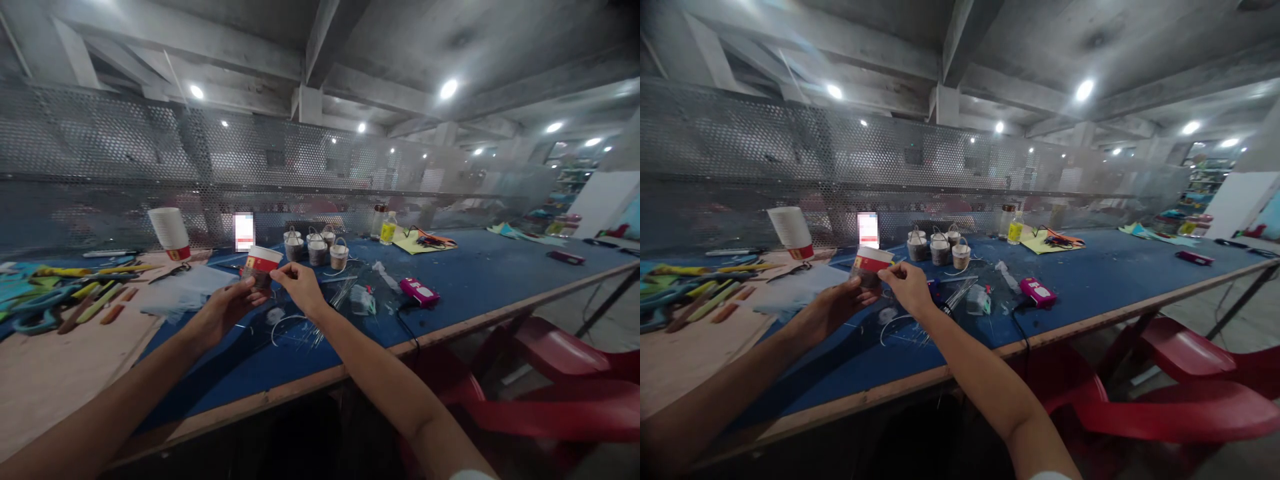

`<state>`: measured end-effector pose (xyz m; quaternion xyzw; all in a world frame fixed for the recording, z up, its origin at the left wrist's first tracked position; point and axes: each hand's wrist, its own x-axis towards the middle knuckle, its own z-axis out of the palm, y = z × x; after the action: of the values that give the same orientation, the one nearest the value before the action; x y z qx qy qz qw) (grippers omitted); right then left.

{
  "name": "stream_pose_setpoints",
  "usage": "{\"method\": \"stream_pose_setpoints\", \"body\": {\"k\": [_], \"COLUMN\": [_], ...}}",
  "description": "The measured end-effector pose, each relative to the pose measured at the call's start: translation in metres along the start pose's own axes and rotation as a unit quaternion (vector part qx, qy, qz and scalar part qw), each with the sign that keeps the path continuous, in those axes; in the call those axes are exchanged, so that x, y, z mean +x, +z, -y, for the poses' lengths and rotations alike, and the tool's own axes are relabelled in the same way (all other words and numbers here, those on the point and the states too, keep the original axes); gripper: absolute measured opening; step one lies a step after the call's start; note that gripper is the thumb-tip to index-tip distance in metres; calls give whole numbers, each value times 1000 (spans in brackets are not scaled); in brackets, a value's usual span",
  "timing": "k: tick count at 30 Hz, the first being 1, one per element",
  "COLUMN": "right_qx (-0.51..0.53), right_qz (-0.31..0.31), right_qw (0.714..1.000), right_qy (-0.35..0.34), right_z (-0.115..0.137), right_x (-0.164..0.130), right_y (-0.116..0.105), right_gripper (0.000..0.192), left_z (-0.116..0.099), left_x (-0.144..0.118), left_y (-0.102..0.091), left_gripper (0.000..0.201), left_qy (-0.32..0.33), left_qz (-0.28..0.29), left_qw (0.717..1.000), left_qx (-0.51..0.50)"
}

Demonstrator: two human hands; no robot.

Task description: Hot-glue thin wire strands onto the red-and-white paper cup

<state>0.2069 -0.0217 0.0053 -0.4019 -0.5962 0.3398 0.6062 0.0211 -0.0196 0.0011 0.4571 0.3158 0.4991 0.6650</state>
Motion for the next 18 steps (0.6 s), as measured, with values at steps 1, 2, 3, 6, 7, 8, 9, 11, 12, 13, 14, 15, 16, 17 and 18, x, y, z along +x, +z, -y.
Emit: {"method": "stream_pose_setpoints", "body": {"k": [1, 2, 3, 6, 7, 8, 9, 11, 12, 13, 14, 15, 16, 17, 18], "right_qx": [-2, -3, -3, -2, -2, 0, 2, 4, 3, 1, -2, -6, -11, -18, -26], "right_qz": [-1, -3, -3, -4, -4, -4, -5, -9, -12, -15, -17, -17, -17, -16, -14], "right_qw": [1000, 1000, 1000, 1000, 1000, 1000, 1000, 1000, 1000, 1000, 1000, 1000, 1000, 1000, 999], "right_qy": [-1, -1, -1, 6, 8, 7, 4, -4, -8, -10, -11, -12, -13, -15, -17], "right_z": [0, 0, -1, -4, -6, -7, -8, -10, -11, -11, -11, -10, -9, -8, -8], "right_x": [0, 0, 1, 2, 3, 3, 3, 3, 4, 4, 3, 3, 3, 2, 1], "right_y": [0, 0, 0, -1, -1, -1, -1, -1, 0, 0, 0, 0, 0, 1, 1], "right_gripper": [37, 37, 36, 34, 33, 32, 31, 29, 28, 28, 28, 27, 27, 27, 27], "left_z": [0, 0, 1, 1, 1, 0, -1, -4, -6, -7, -7, -7, -6, -4, -3], "left_x": [1, 2, 3, 5, 5, 4, 3, -1, -3, -4, -5, -6, -5, -4, -3], "left_y": [0, -1, -2, -4, -4, -3, -1, 3, 5, 7, 8, 8, 8, 8, 7], "left_gripper": [23, 25, 27, 33, 33, 33, 33, 33, 32, 33, 33, 34, 35, 35, 35], "left_qy": [-4, -8, -14, -27, -31, -34, -36, -43, -46, -49, -51, -49, -44, -37, -29], "left_qz": [2, 6, 13, 33, 37, 40, 43, 49, 50, 54, 58, 63, 66, 65, 60], "left_qw": [1000, 1000, 1000, 998, 998, 998, 998, 997, 997, 997, 996, 996, 996, 997, 998], "left_qx": [-6, -14, -23, -42, -44, -43, -41, -36, -35, -37, -39, -39, -35, -25, -11]}}
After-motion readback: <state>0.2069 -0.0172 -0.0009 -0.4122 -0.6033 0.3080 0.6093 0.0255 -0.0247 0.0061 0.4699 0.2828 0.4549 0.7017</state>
